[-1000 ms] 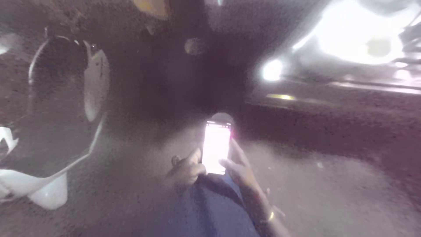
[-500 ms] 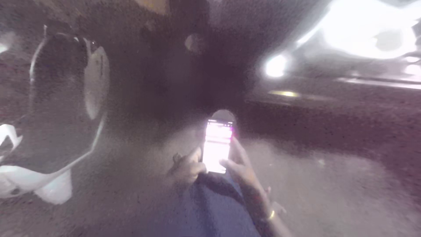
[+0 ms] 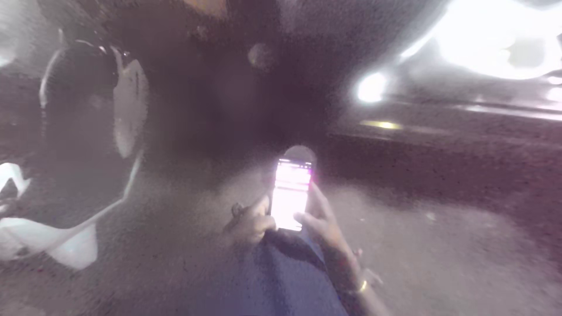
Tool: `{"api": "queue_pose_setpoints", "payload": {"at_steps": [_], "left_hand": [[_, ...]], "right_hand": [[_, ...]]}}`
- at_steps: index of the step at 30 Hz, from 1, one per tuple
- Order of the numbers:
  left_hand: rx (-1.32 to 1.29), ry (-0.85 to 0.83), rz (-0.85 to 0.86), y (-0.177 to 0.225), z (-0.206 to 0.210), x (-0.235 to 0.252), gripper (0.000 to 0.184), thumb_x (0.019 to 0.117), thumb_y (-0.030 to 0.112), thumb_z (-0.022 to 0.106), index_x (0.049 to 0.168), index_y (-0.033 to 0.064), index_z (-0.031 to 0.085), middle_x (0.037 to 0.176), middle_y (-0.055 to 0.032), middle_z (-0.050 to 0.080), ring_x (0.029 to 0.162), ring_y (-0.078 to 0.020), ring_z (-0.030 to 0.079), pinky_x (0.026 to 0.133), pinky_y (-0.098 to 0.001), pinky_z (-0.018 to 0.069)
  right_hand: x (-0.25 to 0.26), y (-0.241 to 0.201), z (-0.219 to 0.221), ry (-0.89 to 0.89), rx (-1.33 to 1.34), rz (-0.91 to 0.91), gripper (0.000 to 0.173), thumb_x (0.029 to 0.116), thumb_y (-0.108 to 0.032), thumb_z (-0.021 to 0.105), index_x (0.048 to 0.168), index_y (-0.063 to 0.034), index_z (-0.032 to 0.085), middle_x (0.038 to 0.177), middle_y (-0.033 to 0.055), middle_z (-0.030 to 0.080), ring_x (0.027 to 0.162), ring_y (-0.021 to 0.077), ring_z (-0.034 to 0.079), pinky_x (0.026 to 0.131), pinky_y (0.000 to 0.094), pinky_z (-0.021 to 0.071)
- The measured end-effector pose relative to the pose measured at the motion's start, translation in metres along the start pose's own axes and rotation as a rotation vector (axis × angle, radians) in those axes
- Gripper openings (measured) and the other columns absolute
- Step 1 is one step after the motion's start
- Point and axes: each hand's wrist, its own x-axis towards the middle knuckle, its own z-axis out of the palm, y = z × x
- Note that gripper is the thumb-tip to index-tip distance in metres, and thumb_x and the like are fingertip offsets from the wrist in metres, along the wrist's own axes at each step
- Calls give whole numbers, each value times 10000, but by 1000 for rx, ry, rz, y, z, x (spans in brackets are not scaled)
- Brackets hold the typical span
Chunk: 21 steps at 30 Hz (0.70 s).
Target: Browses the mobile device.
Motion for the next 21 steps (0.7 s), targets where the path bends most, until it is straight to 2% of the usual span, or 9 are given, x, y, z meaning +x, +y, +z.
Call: {"api": "queue_pose_setpoints", "payload": {"at_steps": [2, 4, 7, 10, 13, 16, 19, 21], "left_hand": [[-9, -5, 24, -2, -1, 1, 509, 778, -113, 484, 1263, 21, 403, 1088, -3, 675, 953, -49, 681, 847, -257, 573], [15, 9, -11, -1, -2, 1, 512, 782, -108, 496, 1274, 4, 409, 1086, -14, 674, 956, -54, 680, 847, -260, 574], [144, 54, -161, 7, -1, -2, 416, 811, -57, 540, 1205, 44, 455, 995, 37, 652, 869, 0, 650, 774, -198, 551], [312, 61, -231, 7, -5, -2, 304, 813, 12, 594, 1093, 70, 492, 865, 61, 611, 729, 22, 594, 633, -168, 493], [350, -20, -237, 3, -8, -2, 367, 816, 22, 604, 1162, 38, 481, 923, 45, 624, 779, 21, 610, 671, -177, 515], [401, -30, -306, 9, -1, -5, 371, 842, 37, 610, 1188, 34, 476, 948, 21, 615, 792, 3, 610, 678, -192, 517], [470, -1, -349, 13, 4, -8, 258, 862, 68, 616, 1090, 70, 495, 799, 41, 574, 605, 0, 533, 525, -175, 444], [453, 5, -309, 11, 4, -9, 246, 855, 48, 608, 1077, 68, 503, 753, 57, 572, 545, 16, 500, 480, -155, 413]], "right_hand": [[0, -2, 1, 10, -2, 23, 808, 782, 36, 661, 1491, 71, 275, 1237, -33, 675, 1034, 26, 683, 863, 223, 597], [-1, -5, 1, 36, -21, 64, 811, 781, 31, 660, 1493, 79, 274, 1198, -36, 684, 980, 11, 689, 820, 209, 600], [-1, -2, -1, 58, -6, 50, 757, 806, 21, 666, 1482, 67, 328, 1231, -41, 685, 1045, 18, 680, 886, 224, 591], [1, 2, -5, 115, 48, -27, 651, 850, -28, 673, 1442, 48, 412, 1240, -51, 686, 1102, 32, 663, 958, 241, 564], [7, -4, -4, 142, 81, -91, 536, 911, -32, 632, 1417, 15, 459, 1233, -38, 695, 1107, 61, 671, 978, 273, 563], [14, -12, -1, 177, 35, -121, 462, 915, -21, 617, 1355, 36, 488, 1191, -4, 692, 1056, 68, 681, 931, 265, 583], [15, -16, 0, 161, 39, -129, 447, 916, -15, 651, 1343, 11, 520, 1218, 7, 681, 1073, 87, 675, 931, 272, 584], [14, -17, 2, 176, 50, -107, 486, 895, -13, 674, 1354, 3, 516, 1215, -7, 687, 1064, 80, 681, 923, 271, 590]]}}
